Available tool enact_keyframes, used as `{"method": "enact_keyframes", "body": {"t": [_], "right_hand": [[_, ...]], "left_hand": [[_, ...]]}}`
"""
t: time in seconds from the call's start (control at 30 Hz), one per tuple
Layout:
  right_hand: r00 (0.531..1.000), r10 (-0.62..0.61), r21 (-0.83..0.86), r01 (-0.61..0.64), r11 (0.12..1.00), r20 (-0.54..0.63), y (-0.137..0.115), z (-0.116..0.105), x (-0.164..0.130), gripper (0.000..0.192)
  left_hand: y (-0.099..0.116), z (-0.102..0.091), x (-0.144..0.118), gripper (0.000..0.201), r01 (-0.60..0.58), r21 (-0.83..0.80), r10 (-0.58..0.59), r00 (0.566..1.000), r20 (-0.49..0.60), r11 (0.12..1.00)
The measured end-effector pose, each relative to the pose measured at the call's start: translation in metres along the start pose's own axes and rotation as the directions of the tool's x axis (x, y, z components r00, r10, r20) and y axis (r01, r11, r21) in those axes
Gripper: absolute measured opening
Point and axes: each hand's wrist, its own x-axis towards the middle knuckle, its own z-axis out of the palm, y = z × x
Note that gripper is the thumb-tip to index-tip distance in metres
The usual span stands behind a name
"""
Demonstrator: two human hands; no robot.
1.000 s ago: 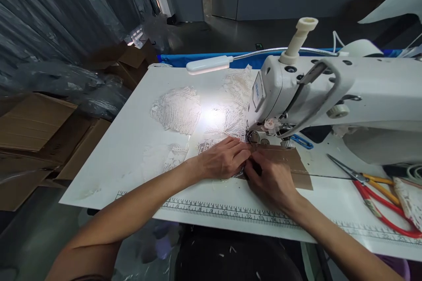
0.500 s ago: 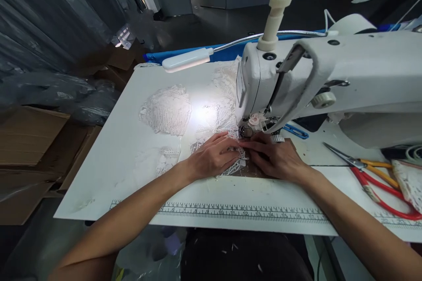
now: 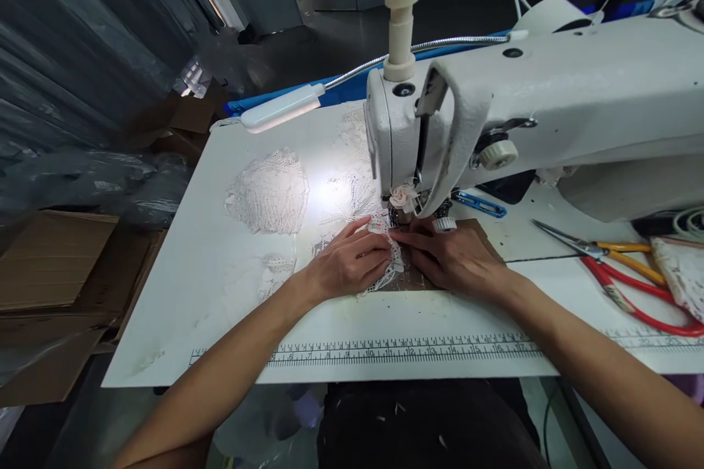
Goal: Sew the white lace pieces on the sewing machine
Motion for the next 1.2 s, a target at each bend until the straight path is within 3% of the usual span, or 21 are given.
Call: {"method": "enact_keyframes", "body": {"t": [0.17, 0.3, 0.57, 0.83, 1.2], "right_hand": [[0.994, 0.103, 0.165, -0.098, 0.982, -0.028, 0.000, -0.003, -0.004, 0.039], [0.992, 0.123, 0.205, -0.115, 0.972, -0.024, 0.000, -0.003, -0.006, 0.039], [0.990, -0.142, 0.187, 0.143, 0.972, -0.019, -0.003, -0.004, -0.009, 0.034], [0.987, -0.158, 0.106, 0.156, 0.982, 0.010, -0.005, -0.002, -0.011, 0.034], [0.982, -0.189, 0.034, 0.190, 0.981, -0.025, -0.004, 0.002, -0.014, 0.033]], "left_hand": [[-0.001, 0.001, -0.001, 0.009, 0.003, -0.016, -0.003, 1.000, 0.000, 1.000], [0.000, 0.000, -0.001, 0.011, 0.015, -0.029, -0.015, 1.000, 0.005, 0.999], [0.001, 0.001, -0.004, 0.012, 0.027, -0.022, -0.026, 0.999, 0.032, 0.999], [0.000, -0.007, -0.001, 0.014, 0.069, 0.009, -0.069, 0.998, 0.008, 0.998], [0.000, -0.006, -0.002, 0.025, 0.047, 0.169, -0.068, 0.991, 0.117, 0.985]]}}
